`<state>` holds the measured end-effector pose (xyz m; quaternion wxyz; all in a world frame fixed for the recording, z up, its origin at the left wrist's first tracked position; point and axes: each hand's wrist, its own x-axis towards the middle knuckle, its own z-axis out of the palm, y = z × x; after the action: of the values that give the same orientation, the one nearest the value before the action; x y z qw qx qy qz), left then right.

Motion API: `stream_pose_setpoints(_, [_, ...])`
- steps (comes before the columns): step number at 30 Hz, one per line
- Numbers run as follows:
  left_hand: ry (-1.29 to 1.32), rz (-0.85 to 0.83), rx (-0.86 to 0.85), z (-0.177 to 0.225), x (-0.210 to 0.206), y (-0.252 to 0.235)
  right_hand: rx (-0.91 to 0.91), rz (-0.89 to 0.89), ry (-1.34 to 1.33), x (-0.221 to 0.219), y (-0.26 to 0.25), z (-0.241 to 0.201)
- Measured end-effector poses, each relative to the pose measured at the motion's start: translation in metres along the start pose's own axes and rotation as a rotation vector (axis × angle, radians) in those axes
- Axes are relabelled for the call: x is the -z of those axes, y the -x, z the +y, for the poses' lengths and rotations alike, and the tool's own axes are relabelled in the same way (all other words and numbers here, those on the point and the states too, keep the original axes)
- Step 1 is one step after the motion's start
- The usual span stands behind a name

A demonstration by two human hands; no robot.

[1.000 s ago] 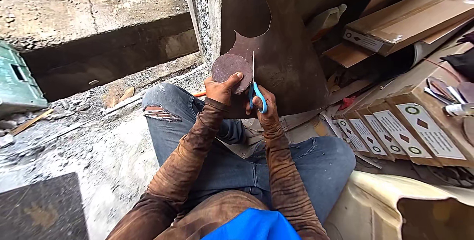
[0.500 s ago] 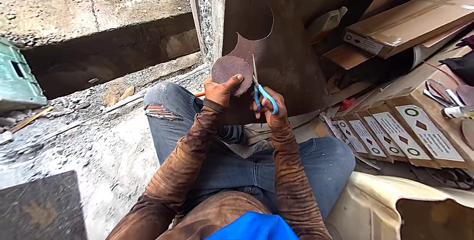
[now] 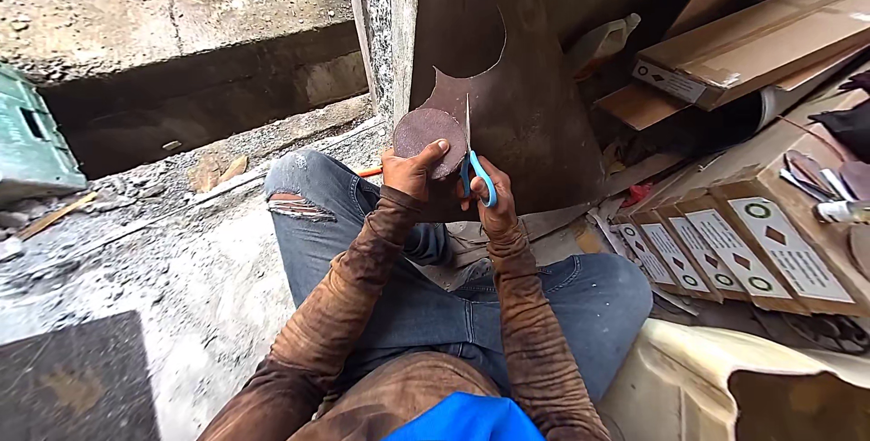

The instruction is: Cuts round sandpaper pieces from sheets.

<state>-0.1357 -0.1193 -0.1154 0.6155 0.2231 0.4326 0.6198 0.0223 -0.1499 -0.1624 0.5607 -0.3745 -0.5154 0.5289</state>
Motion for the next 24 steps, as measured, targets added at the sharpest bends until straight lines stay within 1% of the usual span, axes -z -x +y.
stream_pose_setpoints(5, [-0.053,-0.002,0.035,0.004,0.004,-0.001,-0.045,-0.066,0.078,0.006,0.000,-0.008])
stream_pose_setpoints(9, [-0.066,-0.022,0.023,0.004,0.007,0.000,-0.051,-0.098,0.109,0.010,0.001,-0.010])
stream_pose_setpoints(11, [-0.045,-0.002,0.004,0.003,0.005,-0.001,-0.052,-0.109,0.118,0.012,0.001,-0.010])
stream_pose_setpoints(14, [-0.064,-0.001,-0.009,0.002,0.004,0.001,-0.044,-0.101,0.103,0.015,0.001,-0.008])
stream_pose_setpoints(22, [-0.071,0.002,0.022,0.000,0.003,-0.001,0.025,-0.058,0.112,0.016,0.004,0.000])
stream_pose_setpoints(24, [-0.041,0.010,0.020,-0.002,0.002,-0.003,0.034,-0.038,0.119,0.017,0.005,0.002])
